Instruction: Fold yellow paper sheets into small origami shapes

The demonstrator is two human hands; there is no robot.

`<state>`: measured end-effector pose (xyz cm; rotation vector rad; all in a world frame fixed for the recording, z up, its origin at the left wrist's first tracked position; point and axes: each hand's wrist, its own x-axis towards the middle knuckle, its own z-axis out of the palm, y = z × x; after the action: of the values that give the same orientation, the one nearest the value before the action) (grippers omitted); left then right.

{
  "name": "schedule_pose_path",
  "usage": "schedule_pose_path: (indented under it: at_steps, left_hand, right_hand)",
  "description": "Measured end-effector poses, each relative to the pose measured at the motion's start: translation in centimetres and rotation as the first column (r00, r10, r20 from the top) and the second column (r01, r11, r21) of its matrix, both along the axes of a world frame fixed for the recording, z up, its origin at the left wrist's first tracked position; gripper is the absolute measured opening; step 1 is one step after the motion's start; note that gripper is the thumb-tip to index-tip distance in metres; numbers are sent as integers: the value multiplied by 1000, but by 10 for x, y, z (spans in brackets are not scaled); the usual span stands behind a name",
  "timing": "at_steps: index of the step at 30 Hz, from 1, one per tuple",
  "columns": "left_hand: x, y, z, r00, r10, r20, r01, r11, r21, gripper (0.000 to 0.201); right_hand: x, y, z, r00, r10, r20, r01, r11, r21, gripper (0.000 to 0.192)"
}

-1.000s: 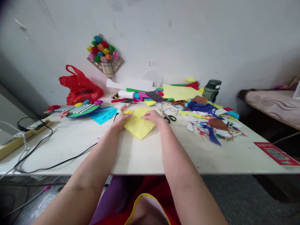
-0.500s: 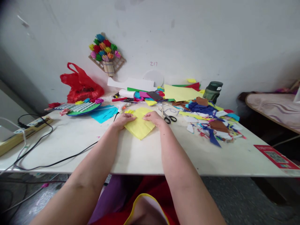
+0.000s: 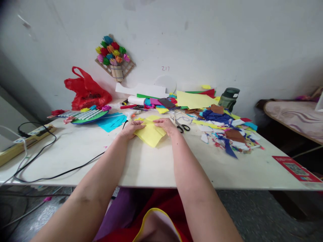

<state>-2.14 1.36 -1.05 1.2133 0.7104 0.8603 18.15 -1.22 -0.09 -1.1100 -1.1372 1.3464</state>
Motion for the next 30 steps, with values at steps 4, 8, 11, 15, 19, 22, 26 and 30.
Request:
schedule_pose_path:
  at_steps: [4, 8, 11, 15, 19, 22, 26, 30]
  left_hand:
    - [1, -1, 1, 998, 7, 62, -6, 1000, -7, 41]
    - [1, 0, 0, 996, 39, 76, -39, 999, -9, 41]
    - [1, 1, -1, 995, 81, 50, -81, 997, -6, 37]
    - [1, 1, 0, 995, 98, 31, -98, 995, 1, 33]
    - [1, 0, 0, 995, 100, 9, -100, 995, 6, 32]
    - [1, 1, 0, 995, 102, -16, -102, 994, 28, 32]
    - [1, 1, 0, 993, 106, -48, -102, 992, 71, 29]
    - [1, 0, 2, 993, 109, -32, -106, 989, 102, 30]
  right_hand:
    - [2, 0, 0, 999, 32, -24, -31, 999, 18, 22]
    - [2, -1, 1, 999, 40, -20, -40, 999, 33, 21]
    - [1, -3, 2, 999, 37, -21, -36, 999, 38, 20]
    - [1, -3, 3, 999, 35, -8, -35, 999, 41, 19]
    - [2, -4, 4, 999, 36, 9, -36, 998, 46, 19]
    - [2, -5, 5, 1000, 20, 20, -21, 998, 52, 19]
    - [1, -5, 6, 999, 7, 32, -9, 999, 49, 19]
    - [0, -4, 5, 999, 24, 41, -26, 998, 56, 21]
